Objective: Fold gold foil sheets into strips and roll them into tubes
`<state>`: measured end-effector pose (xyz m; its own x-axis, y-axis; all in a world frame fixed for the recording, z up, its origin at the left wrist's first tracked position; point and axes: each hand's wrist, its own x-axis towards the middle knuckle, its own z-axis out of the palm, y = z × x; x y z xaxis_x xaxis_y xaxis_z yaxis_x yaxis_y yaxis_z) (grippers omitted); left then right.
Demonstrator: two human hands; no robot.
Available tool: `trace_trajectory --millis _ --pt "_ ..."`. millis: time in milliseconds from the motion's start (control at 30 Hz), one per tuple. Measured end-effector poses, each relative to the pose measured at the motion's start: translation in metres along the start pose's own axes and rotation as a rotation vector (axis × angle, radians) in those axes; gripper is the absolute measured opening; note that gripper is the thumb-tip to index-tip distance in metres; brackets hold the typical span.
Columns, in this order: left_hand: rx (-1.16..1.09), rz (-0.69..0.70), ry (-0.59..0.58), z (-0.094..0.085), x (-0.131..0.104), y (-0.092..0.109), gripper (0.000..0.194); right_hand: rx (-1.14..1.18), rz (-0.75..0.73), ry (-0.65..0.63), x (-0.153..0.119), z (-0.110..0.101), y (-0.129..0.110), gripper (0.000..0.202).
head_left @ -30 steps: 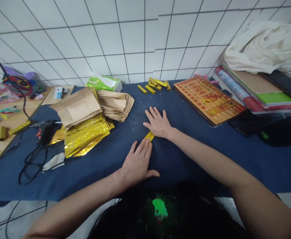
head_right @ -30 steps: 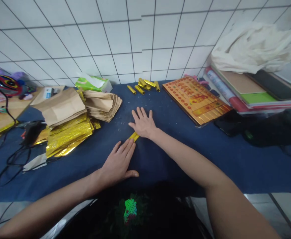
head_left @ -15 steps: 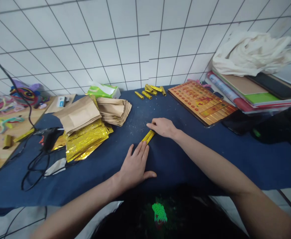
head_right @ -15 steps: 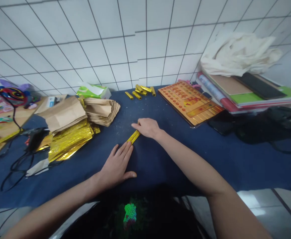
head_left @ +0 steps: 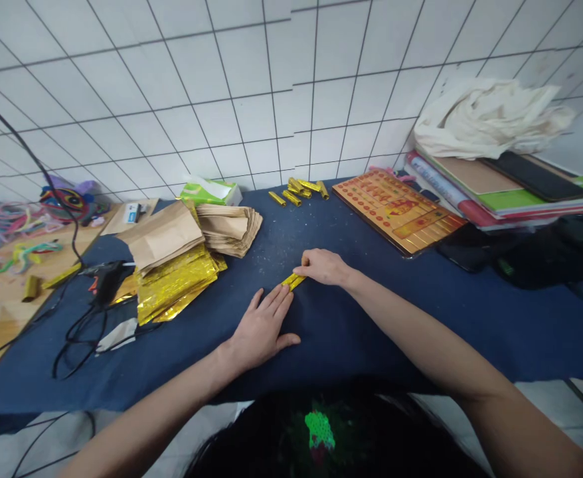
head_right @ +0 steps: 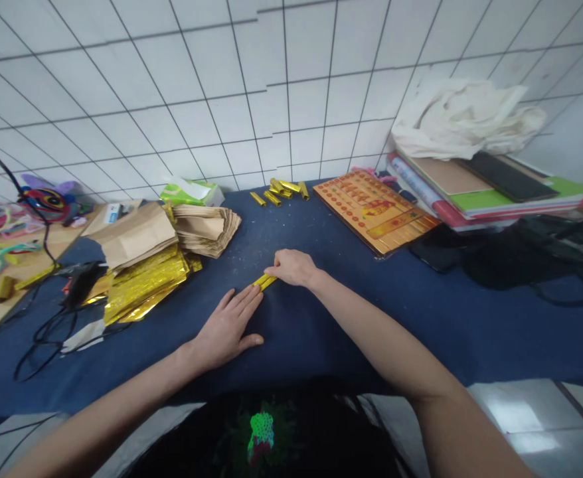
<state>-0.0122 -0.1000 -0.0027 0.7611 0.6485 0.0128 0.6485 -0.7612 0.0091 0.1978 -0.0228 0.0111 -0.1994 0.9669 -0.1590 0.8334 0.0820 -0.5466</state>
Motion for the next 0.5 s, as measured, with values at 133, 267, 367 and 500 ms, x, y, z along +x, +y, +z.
trace_trajectory --millis 133,267,367,500 --pt "-0.011 0.002 -0.017 -0.001 -0.001 -0.001 0.067 0.16 -0.052 -0.021 -0.004 0.003 0.001 0.023" --pt "-0.032 0.003 -0.048 -0.004 0.0 -0.003 0.064 0.569 -0.047 -0.191 -0.005 0.01 0.002 0.018" --pt "-0.053 0.019 -0.053 -0.005 -0.001 -0.004 0.062 0.666 -0.03 -0.305 -0.006 0.01 0.004 0.017" --pt "-0.139 0.04 -0.029 -0.006 -0.001 -0.013 0.059 0.662 -0.048 -0.25 -0.007 0.009 0.005 0.009"
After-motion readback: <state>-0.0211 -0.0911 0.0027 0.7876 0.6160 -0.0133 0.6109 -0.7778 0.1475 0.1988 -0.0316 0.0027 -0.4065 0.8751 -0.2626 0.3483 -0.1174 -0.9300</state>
